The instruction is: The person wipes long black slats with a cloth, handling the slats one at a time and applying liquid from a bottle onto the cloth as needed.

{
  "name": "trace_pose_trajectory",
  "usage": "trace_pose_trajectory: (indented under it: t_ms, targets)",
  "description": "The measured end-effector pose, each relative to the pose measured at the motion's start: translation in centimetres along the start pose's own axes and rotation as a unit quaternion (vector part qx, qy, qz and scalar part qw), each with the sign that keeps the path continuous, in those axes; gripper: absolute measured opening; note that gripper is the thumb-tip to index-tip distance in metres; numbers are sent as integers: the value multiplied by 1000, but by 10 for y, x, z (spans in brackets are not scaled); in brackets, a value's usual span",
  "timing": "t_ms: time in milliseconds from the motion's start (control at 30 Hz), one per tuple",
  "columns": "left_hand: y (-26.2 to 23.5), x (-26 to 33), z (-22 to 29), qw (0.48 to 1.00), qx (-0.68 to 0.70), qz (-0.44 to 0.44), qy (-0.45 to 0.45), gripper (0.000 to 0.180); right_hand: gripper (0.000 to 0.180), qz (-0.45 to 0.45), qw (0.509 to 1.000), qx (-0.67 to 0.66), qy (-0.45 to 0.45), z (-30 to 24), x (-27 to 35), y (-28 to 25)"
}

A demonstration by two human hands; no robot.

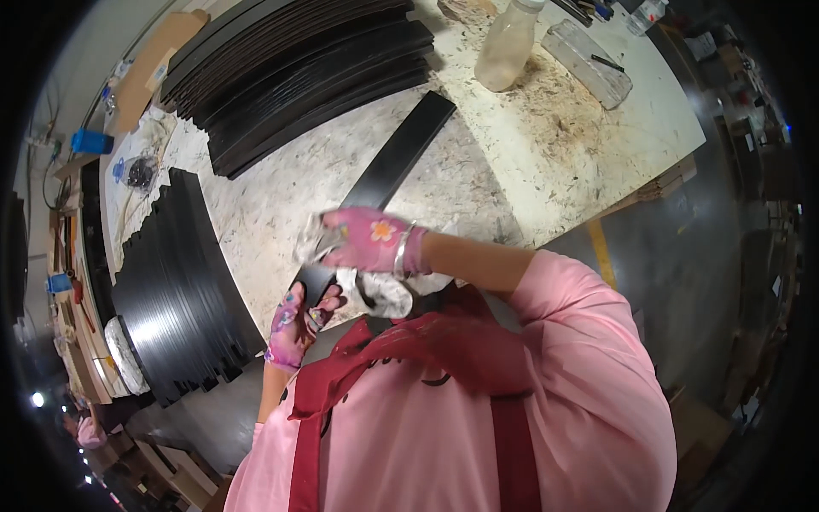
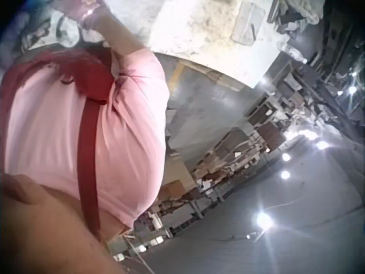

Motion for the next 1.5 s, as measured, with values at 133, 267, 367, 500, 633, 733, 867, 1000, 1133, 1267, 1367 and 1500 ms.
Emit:
trace_pose_trajectory:
  t_ms: [133,267,367,500,633,733,867,1000,1133,1267,1367,1500]
  targets:
    - [-12,5,9,998,-53,20,28,30,38,82,937,331,74,22,-4,-79]
    - [11,13,10,992,-128,-2,-6,29,39,212,827,513,84,70,6,-220]
    - [-14,33,49,884,-431,173,-52,37,40,276,893,335,121,80,43,-269]
    - [43,37,135,541,-768,278,200,38,47,338,915,179,126,108,62,-265]
    - [189,-61,136,678,-670,98,286,41,45,388,903,145,113,117,58,-262]
    - [234,-162,114,628,-726,4,279,52,51,346,913,188,109,104,46,-247]
    - [266,-224,96,618,-763,-19,190,52,49,340,911,194,125,107,49,-248]
    - [263,-255,84,649,-752,-65,95,35,52,341,910,197,128,110,53,-251]
    - [246,-259,68,769,-618,-162,-10,17,42,364,905,191,112,107,54,-251]
    - [268,-229,85,589,-782,-36,204,29,41,350,909,202,102,110,45,-245]
    - [273,-209,94,581,-775,-18,247,38,59,413,905,101,-6,161,39,-248]
    - [250,-121,107,507,-814,36,282,54,64,402,915,-5,-7,192,42,-258]
Point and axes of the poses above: each hand's wrist, its own x-axis away from the middle knuckle, its own y-axis out of the palm, z = x × y, the point moved 10 cm from there along -x, towards the middle knuckle, and after that the axes turned 7 degrees about -x, right-handed, at the moved point
